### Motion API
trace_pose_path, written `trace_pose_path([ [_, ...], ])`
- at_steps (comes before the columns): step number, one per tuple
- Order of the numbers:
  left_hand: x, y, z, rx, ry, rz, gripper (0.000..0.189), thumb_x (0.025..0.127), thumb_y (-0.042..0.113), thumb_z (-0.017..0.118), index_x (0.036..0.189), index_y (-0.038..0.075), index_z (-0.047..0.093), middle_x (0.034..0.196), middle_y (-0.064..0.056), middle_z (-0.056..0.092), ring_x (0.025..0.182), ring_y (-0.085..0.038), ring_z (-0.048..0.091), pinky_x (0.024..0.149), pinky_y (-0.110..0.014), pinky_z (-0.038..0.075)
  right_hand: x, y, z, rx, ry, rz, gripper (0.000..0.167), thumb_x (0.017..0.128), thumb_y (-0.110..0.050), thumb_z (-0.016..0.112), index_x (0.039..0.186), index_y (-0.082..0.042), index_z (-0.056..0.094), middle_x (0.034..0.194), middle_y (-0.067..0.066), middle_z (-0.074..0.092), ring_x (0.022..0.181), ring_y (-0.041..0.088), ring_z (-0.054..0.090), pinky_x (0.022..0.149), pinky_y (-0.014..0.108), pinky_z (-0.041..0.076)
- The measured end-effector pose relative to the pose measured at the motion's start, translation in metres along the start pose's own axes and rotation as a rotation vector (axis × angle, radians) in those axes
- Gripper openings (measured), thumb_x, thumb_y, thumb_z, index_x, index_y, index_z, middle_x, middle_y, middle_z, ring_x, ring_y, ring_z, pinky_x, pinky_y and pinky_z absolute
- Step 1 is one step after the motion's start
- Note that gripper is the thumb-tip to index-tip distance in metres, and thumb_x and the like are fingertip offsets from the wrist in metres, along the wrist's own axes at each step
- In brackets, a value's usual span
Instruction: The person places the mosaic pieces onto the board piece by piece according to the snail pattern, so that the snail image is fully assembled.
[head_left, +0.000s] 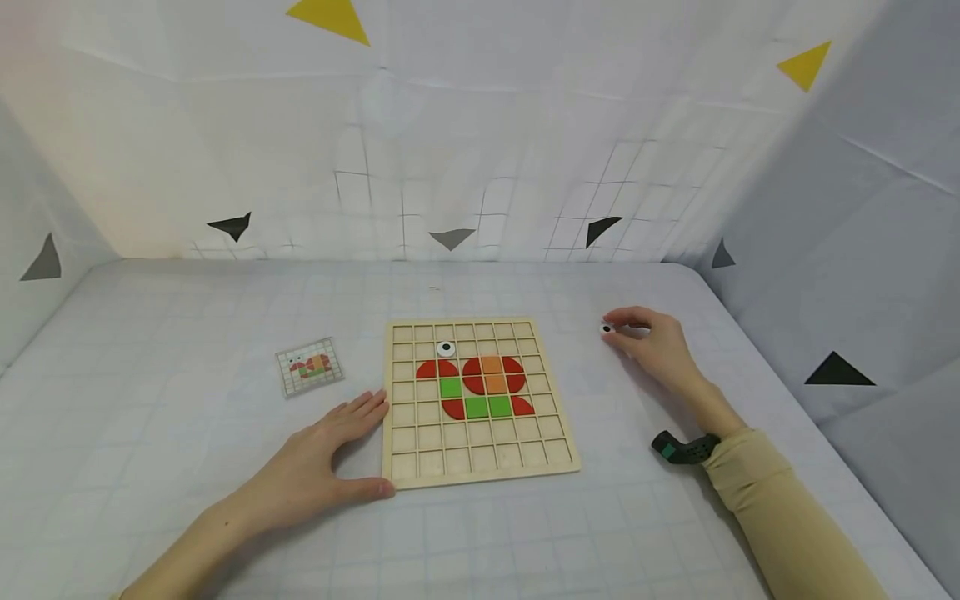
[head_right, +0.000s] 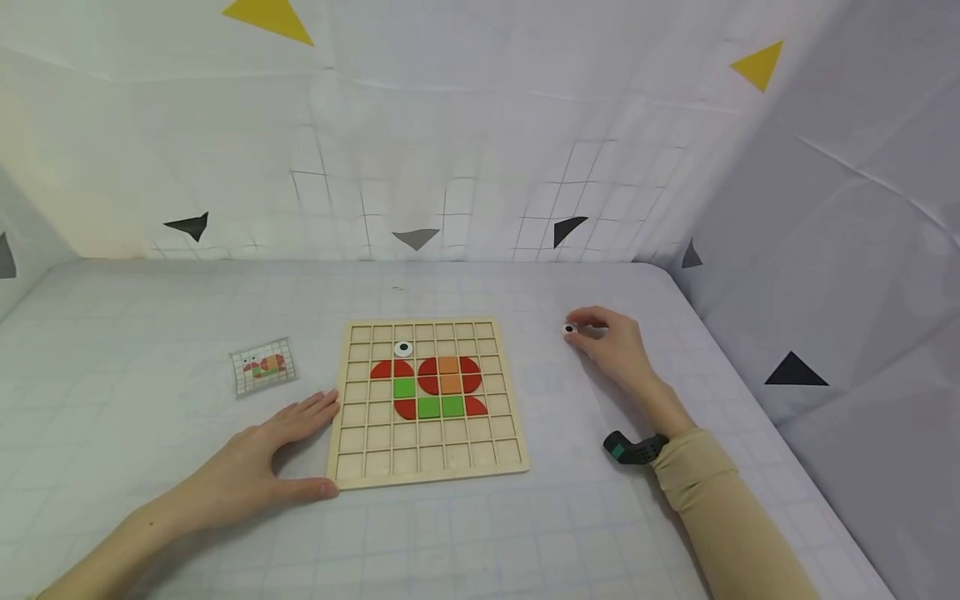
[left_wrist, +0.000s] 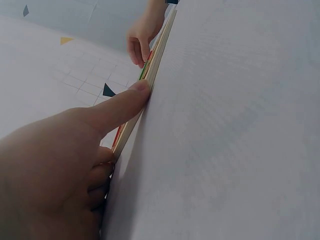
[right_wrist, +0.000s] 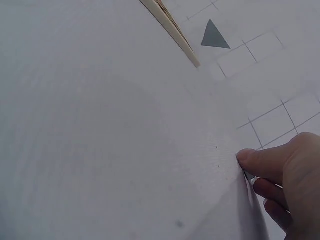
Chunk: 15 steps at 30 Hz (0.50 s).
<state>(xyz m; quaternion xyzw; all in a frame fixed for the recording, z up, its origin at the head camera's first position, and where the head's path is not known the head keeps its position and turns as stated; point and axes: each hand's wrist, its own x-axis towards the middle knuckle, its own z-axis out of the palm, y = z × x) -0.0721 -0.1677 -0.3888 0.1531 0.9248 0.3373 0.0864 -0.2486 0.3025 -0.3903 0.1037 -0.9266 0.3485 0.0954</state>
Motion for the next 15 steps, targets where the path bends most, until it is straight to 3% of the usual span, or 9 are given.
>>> trace_pose_path([
  [9,-0.0023,0.0016,-0.0019,0.002,0.003,0.014,0.099,0.074,0.070,0.074,0.154,0.022,0.040,0.162,0.006,0.031,0.151,-0.032,0.026,0.116,-0.064,0.027,-0.0008,0.0079,0.0040,-0.008,0.036,-0.047,0.030,0.089,-0.025,0.078,0.115,-0.011,0.072,0.111,0.009,0.073,0.107,0.024,0.062,0.087,0.022,0.046],
  [15,-0.0031,0.0023,-0.0026,0.006,0.000,0.021,0.099,0.074,0.072,0.072,0.154,0.022,0.041,0.162,0.006,0.031,0.151,-0.034,0.027,0.115,-0.065,0.027,-0.0013,0.0089,0.0039,-0.016,0.046,-0.078,0.028,0.089,-0.020,0.078,0.115,-0.011,0.073,0.109,0.009,0.073,0.105,0.024,0.062,0.087,0.024,0.045],
])
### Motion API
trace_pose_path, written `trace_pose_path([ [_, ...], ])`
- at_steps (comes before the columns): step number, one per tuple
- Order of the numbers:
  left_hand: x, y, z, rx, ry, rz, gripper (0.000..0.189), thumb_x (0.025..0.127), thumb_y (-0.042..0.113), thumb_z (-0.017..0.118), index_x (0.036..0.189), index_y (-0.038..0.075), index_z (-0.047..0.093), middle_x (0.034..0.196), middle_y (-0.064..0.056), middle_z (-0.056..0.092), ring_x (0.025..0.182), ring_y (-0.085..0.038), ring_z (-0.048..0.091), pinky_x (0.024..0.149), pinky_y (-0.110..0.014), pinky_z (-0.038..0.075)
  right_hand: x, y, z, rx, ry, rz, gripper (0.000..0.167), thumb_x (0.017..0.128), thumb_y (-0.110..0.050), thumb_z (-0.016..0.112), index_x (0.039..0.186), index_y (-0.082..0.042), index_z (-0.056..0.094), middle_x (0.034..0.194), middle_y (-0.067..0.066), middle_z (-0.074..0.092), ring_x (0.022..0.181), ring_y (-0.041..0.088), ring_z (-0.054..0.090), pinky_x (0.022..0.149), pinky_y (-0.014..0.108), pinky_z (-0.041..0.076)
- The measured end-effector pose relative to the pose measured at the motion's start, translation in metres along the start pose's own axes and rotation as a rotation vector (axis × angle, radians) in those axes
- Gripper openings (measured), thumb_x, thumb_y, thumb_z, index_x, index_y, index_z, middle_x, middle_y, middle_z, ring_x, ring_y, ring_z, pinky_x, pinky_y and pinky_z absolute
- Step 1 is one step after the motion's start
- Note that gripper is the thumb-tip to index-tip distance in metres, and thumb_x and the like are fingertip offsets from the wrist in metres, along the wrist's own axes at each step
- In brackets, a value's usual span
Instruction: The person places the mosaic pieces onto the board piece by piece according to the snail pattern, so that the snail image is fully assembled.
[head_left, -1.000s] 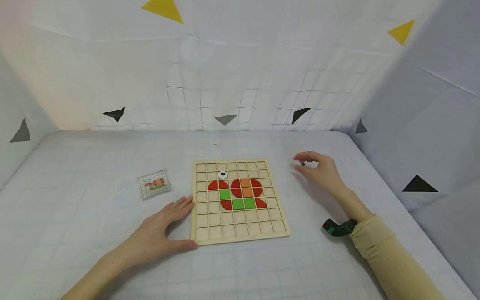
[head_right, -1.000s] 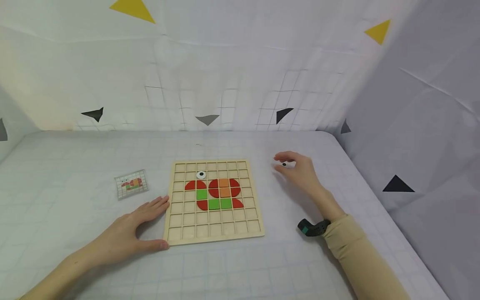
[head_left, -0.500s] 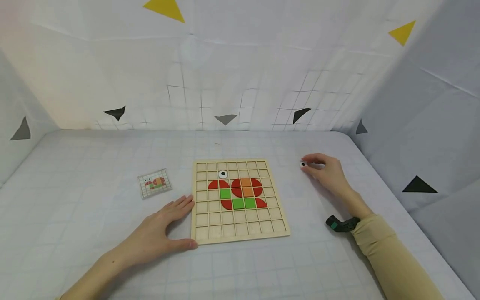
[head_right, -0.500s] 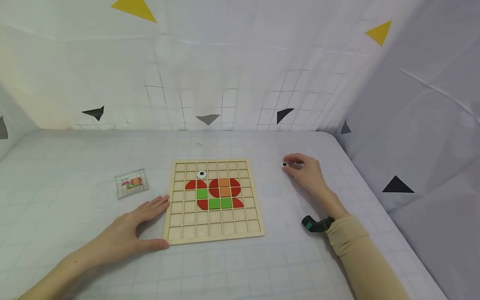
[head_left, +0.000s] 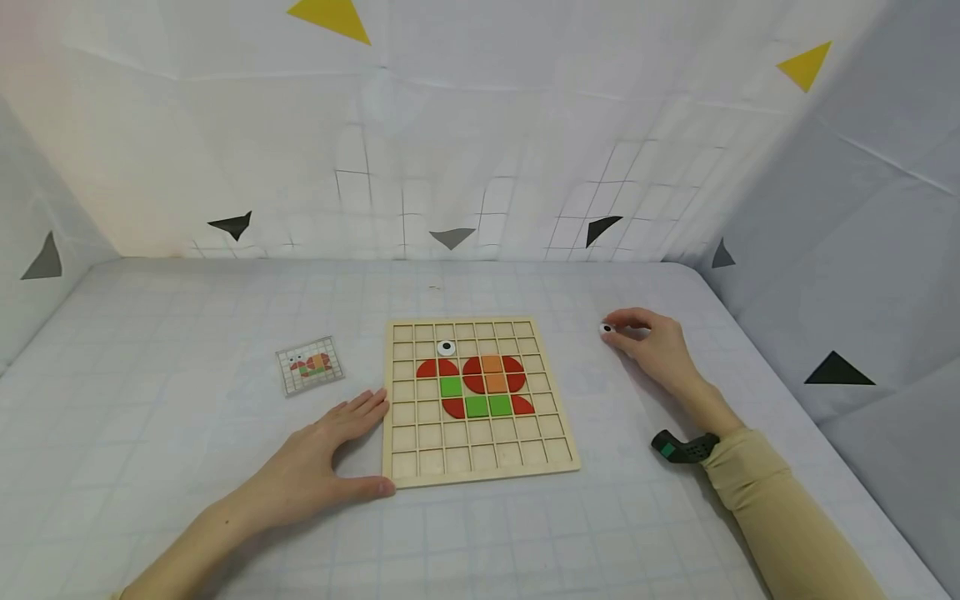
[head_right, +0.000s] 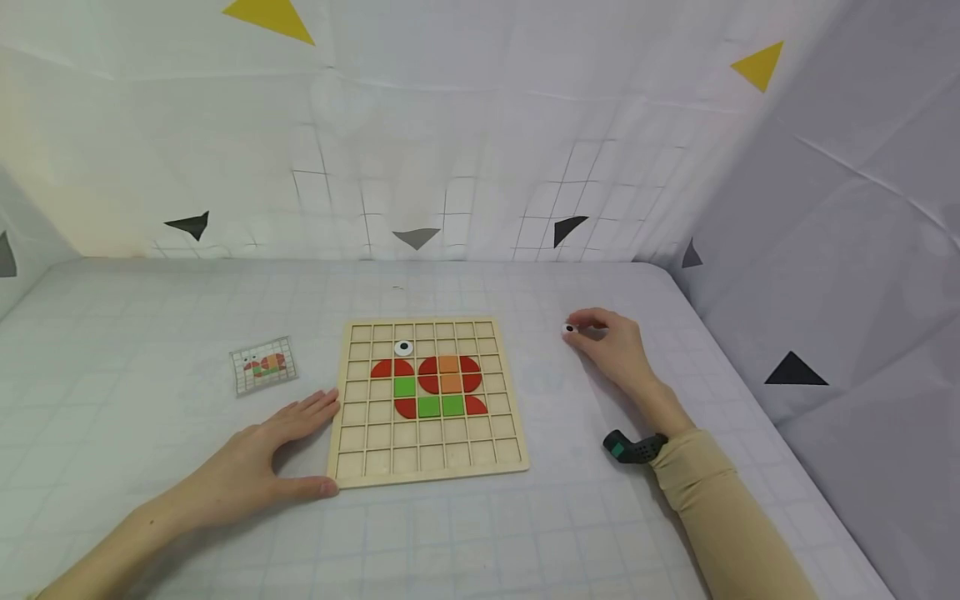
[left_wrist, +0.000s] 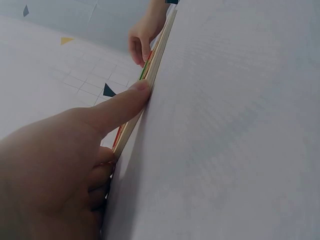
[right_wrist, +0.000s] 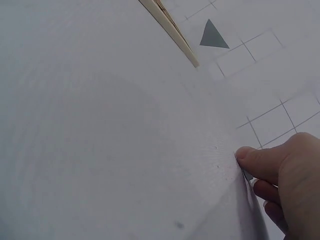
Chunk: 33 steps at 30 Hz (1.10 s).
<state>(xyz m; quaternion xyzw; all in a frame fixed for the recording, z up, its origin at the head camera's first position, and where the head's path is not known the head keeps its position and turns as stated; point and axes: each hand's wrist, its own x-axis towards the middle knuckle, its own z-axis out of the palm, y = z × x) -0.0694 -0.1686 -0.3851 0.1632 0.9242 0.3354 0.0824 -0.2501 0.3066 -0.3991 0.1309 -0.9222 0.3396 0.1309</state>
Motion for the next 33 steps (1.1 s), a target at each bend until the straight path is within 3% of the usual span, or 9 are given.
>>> trace_pose_path([
  [6,0.001,0.000,0.001,0.000,-0.003,-0.016,0.100,0.073,0.072,0.073,0.154,0.023,0.040,0.162,0.007,0.031,0.151,-0.032,0.026,0.116,-0.064,0.027,0.001,0.002,0.001,-0.028,0.015,-0.061,0.026,0.088,-0.010,0.077,0.114,-0.009,0.073,0.108,0.009,0.074,0.102,0.024,0.063,0.087,0.025,0.044],
  [15,0.001,0.000,0.001,0.003,0.003,-0.021,0.100,0.072,0.070,0.075,0.154,0.023,0.041,0.162,0.007,0.031,0.151,-0.032,0.026,0.116,-0.064,0.027,0.002,0.005,0.002,-0.034,0.013,-0.069,0.027,0.089,-0.017,0.077,0.114,-0.011,0.073,0.107,0.007,0.074,0.101,0.024,0.063,0.086,0.023,0.044],
  [20,0.001,-0.001,0.001,0.000,-0.001,-0.029,0.100,0.072,0.068,0.076,0.154,0.022,0.041,0.162,0.007,0.031,0.151,-0.031,0.026,0.117,-0.063,0.027,0.001,0.000,0.001,-0.014,-0.008,-0.022,0.029,0.090,-0.025,0.077,0.115,-0.013,0.072,0.109,0.006,0.073,0.104,0.020,0.061,0.089,0.030,0.045],
  [25,0.003,-0.001,0.002,0.002,-0.004,-0.019,0.100,0.073,0.068,0.076,0.154,0.021,0.041,0.162,0.007,0.031,0.151,-0.031,0.026,0.117,-0.062,0.027,0.002,-0.025,0.004,0.038,-0.035,-0.005,0.030,0.089,-0.029,0.077,0.115,-0.015,0.073,0.110,0.005,0.073,0.105,0.018,0.060,0.092,0.040,0.045],
  [33,0.002,0.000,0.001,0.002,0.000,-0.020,0.099,0.073,0.069,0.075,0.154,0.022,0.041,0.162,0.007,0.031,0.151,-0.032,0.026,0.117,-0.063,0.027,0.011,-0.082,0.025,0.103,-0.078,-0.105,0.029,0.086,-0.028,0.080,0.111,-0.015,0.073,0.105,0.002,0.075,0.102,0.021,0.064,0.092,0.051,0.049],
])
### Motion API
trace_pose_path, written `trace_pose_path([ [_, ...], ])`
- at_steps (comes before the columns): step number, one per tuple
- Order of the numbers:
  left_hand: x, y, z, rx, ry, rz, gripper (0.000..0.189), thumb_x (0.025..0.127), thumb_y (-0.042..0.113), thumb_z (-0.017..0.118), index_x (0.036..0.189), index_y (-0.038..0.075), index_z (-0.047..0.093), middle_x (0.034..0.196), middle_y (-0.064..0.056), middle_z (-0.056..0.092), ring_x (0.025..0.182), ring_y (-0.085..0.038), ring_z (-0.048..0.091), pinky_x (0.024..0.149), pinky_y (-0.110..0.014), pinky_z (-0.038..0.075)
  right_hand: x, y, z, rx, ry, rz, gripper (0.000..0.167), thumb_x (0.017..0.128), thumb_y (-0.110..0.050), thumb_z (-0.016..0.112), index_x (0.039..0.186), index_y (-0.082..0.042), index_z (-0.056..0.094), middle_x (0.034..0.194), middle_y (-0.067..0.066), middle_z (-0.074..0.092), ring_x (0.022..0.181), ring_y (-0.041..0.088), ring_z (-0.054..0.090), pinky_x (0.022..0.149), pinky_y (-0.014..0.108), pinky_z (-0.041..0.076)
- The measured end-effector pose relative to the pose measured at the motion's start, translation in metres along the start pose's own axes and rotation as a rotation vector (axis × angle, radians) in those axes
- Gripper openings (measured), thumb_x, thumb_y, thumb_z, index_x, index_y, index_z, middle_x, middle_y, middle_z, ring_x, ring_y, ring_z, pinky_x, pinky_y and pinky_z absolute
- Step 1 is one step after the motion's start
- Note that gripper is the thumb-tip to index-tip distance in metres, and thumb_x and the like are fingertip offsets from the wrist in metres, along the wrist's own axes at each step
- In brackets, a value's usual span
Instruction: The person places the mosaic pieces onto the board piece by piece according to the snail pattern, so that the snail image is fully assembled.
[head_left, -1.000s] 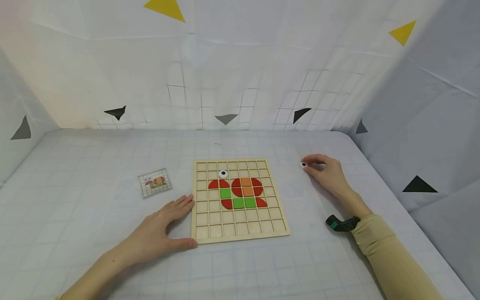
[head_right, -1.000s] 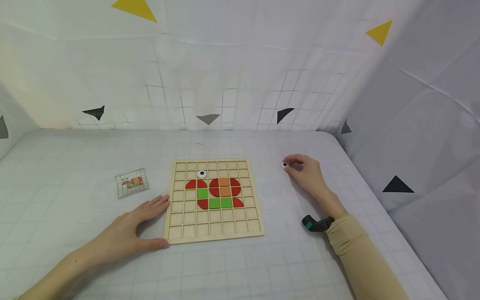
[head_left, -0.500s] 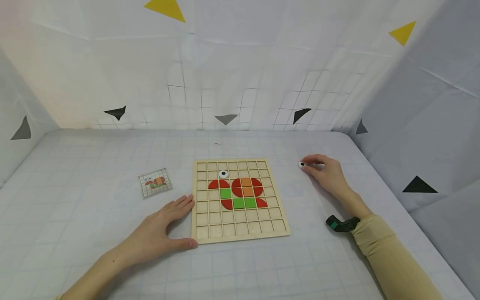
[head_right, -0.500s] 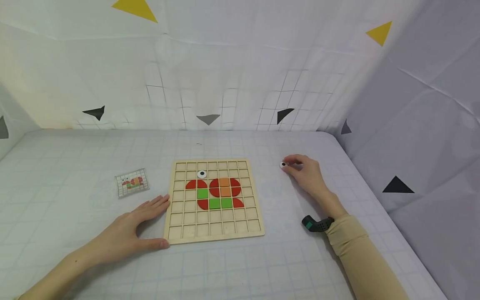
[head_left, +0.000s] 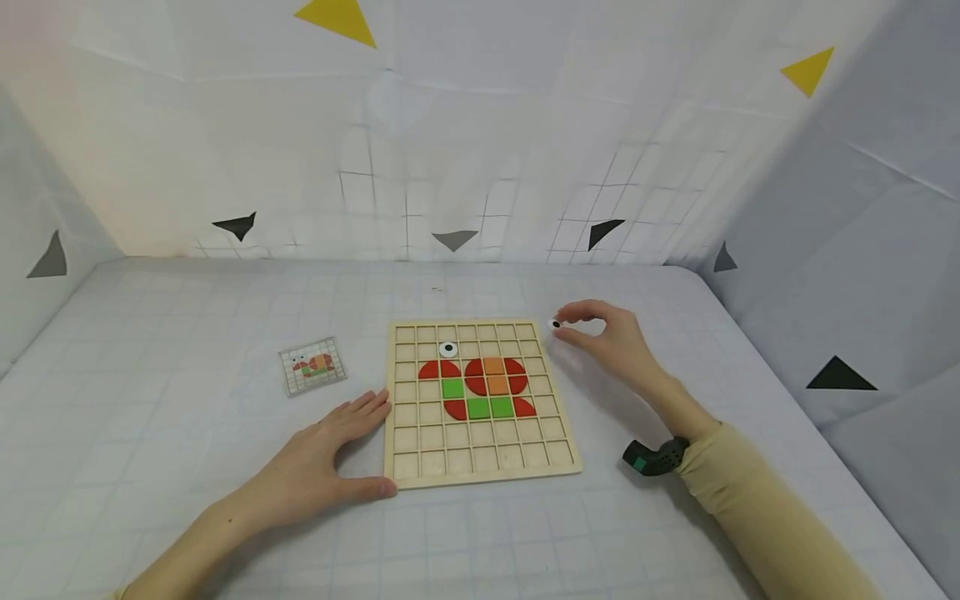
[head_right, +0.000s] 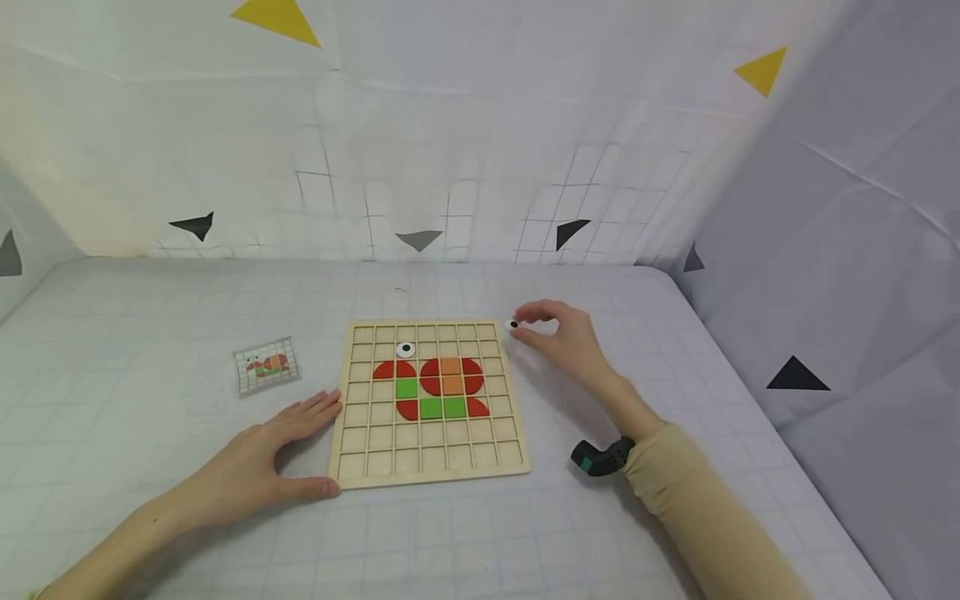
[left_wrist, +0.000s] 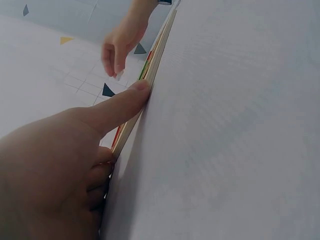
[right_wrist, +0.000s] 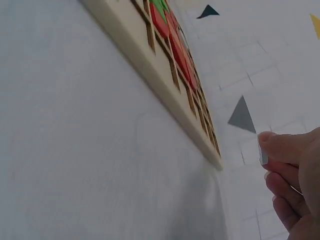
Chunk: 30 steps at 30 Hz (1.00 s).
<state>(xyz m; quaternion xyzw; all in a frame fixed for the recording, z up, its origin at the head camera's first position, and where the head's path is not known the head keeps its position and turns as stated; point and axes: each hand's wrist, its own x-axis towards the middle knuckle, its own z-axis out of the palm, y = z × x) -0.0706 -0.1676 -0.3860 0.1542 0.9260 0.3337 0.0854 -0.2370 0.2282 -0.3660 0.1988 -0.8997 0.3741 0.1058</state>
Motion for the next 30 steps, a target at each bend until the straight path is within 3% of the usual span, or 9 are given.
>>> trace_pose_path([
  [5,-0.001,0.000,0.000,-0.001,-0.002,0.008,0.099,0.074,0.071,0.073,0.153,0.021,0.042,0.162,0.006,0.032,0.151,-0.033,0.027,0.116,-0.064,0.027,0.012,-0.029,0.022,0.033,-0.035,-0.035,0.028,0.085,-0.027,0.081,0.108,-0.013,0.073,0.105,0.003,0.075,0.100,0.021,0.065,0.094,0.053,0.050],
  [15,0.000,0.001,-0.001,0.000,-0.005,0.007,0.099,0.074,0.071,0.073,0.153,0.021,0.042,0.162,0.006,0.032,0.151,-0.034,0.026,0.116,-0.065,0.027,0.033,-0.074,0.070,0.072,-0.194,-0.108,0.025,0.087,-0.026,0.080,0.106,-0.011,0.073,0.102,-0.001,0.073,0.099,0.019,0.063,0.092,0.044,0.052],
  [22,0.000,0.000,0.000,-0.007,-0.009,0.010,0.099,0.074,0.072,0.072,0.153,0.023,0.042,0.162,0.008,0.031,0.151,-0.032,0.026,0.115,-0.065,0.027,0.041,-0.093,0.088,0.127,-0.246,-0.130,0.026,0.087,-0.026,0.079,0.106,-0.010,0.074,0.101,-0.003,0.072,0.099,0.019,0.061,0.091,0.042,0.052],
  [30,-0.001,-0.002,0.000,-0.006,0.005,0.027,0.098,0.074,0.072,0.072,0.153,0.021,0.042,0.162,0.006,0.032,0.150,-0.033,0.028,0.115,-0.065,0.029,0.042,-0.102,0.111,0.104,-0.331,-0.112,0.024,0.087,-0.027,0.079,0.105,-0.011,0.073,0.102,-0.005,0.070,0.100,0.015,0.061,0.086,0.032,0.054],
])
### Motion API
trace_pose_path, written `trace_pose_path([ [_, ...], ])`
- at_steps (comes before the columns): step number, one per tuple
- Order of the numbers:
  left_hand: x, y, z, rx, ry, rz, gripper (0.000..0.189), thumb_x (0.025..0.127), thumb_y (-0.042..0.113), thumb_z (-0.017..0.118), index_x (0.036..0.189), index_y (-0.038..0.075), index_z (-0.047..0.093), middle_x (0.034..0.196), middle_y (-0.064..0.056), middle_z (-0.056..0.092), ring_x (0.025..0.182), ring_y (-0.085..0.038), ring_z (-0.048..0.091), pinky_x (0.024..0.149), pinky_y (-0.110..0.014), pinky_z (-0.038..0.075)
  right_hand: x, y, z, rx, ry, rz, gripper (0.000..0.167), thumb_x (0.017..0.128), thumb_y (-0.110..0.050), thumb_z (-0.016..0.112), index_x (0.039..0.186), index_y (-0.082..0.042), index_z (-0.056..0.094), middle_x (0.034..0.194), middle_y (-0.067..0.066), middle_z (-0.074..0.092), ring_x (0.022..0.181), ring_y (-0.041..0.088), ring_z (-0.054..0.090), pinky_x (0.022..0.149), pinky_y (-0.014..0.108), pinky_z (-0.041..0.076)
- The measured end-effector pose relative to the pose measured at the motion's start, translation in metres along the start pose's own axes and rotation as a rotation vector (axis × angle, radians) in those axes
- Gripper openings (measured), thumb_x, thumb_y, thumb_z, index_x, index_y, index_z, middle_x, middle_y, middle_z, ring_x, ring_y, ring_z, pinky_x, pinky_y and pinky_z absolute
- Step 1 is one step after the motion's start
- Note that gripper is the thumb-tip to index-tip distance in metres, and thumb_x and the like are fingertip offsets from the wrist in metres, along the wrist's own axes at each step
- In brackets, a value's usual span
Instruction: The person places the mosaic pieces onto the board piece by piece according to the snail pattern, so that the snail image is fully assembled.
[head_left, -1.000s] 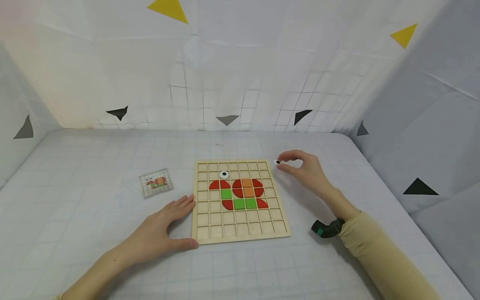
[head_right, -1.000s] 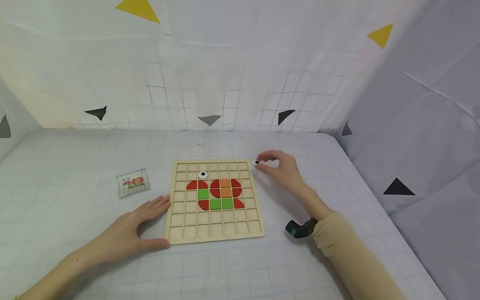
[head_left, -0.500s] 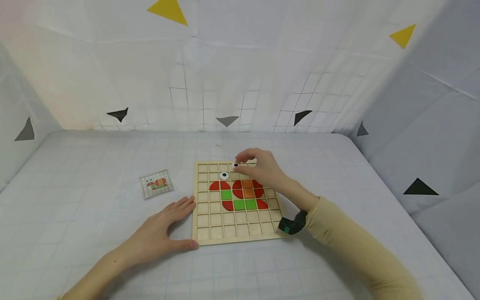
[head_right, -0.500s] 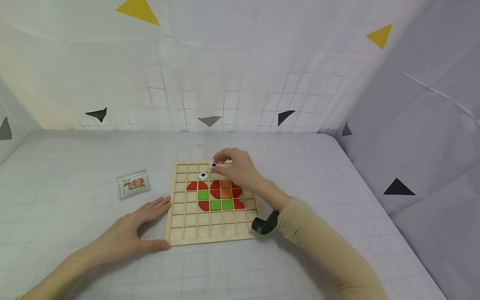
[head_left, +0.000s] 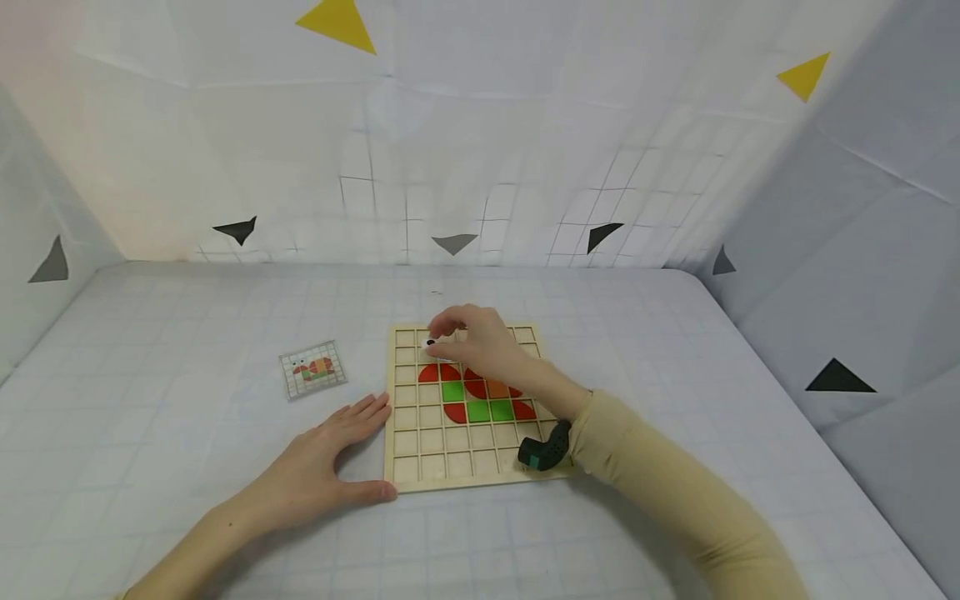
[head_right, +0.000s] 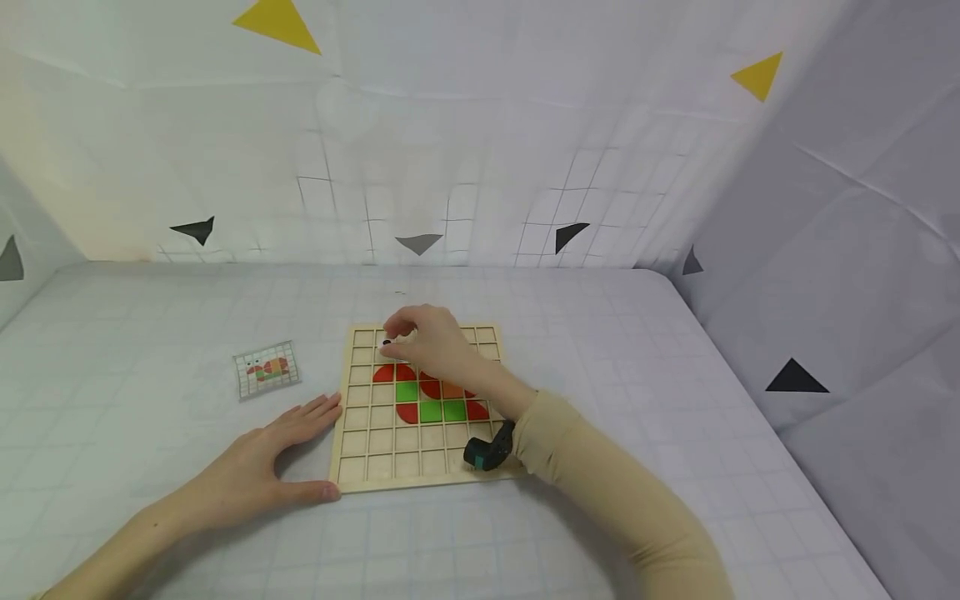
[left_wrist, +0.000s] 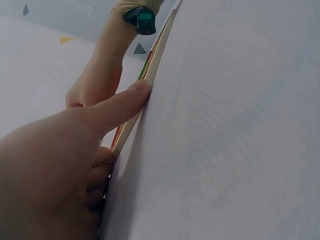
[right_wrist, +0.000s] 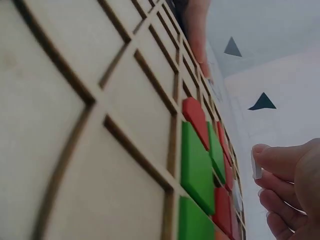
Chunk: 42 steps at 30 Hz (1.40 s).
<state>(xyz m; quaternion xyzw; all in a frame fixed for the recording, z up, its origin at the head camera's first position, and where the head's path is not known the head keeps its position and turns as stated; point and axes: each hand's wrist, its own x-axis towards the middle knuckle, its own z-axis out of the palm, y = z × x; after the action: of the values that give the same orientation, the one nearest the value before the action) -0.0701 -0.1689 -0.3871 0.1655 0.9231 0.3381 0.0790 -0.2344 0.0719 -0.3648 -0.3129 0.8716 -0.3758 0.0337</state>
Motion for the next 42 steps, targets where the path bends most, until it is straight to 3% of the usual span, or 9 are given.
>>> trace_pose_path([
  [5,0.000,0.000,0.000,0.000,0.002,0.002,0.098,0.074,0.072,0.072,0.153,0.022,0.042,0.162,0.006,0.032,0.150,-0.033,0.028,0.114,-0.065,0.029,0.004,0.003,0.011,-0.088,-0.013,-0.060,0.024,0.085,-0.025,0.081,0.103,-0.011,0.073,0.098,-0.003,0.071,0.091,0.011,0.063,0.081,0.026,0.054],
  [11,0.000,0.000,0.000,0.000,0.004,0.007,0.098,0.075,0.072,0.071,0.154,0.022,0.041,0.162,0.006,0.032,0.150,-0.033,0.028,0.114,-0.065,0.030,0.004,0.004,0.013,-0.115,0.000,-0.094,0.022,0.086,-0.022,0.081,0.103,-0.010,0.074,0.098,-0.002,0.072,0.091,0.011,0.064,0.081,0.024,0.056],
  [42,-0.001,0.000,-0.001,-0.009,-0.005,-0.001,0.099,0.074,0.072,0.072,0.153,0.022,0.042,0.162,0.007,0.032,0.151,-0.033,0.027,0.115,-0.064,0.029,0.001,0.003,0.015,-0.076,-0.004,-0.112,0.018,0.089,-0.013,0.076,0.105,-0.007,0.072,0.102,0.002,0.073,0.091,0.013,0.067,0.086,0.026,0.057],
])
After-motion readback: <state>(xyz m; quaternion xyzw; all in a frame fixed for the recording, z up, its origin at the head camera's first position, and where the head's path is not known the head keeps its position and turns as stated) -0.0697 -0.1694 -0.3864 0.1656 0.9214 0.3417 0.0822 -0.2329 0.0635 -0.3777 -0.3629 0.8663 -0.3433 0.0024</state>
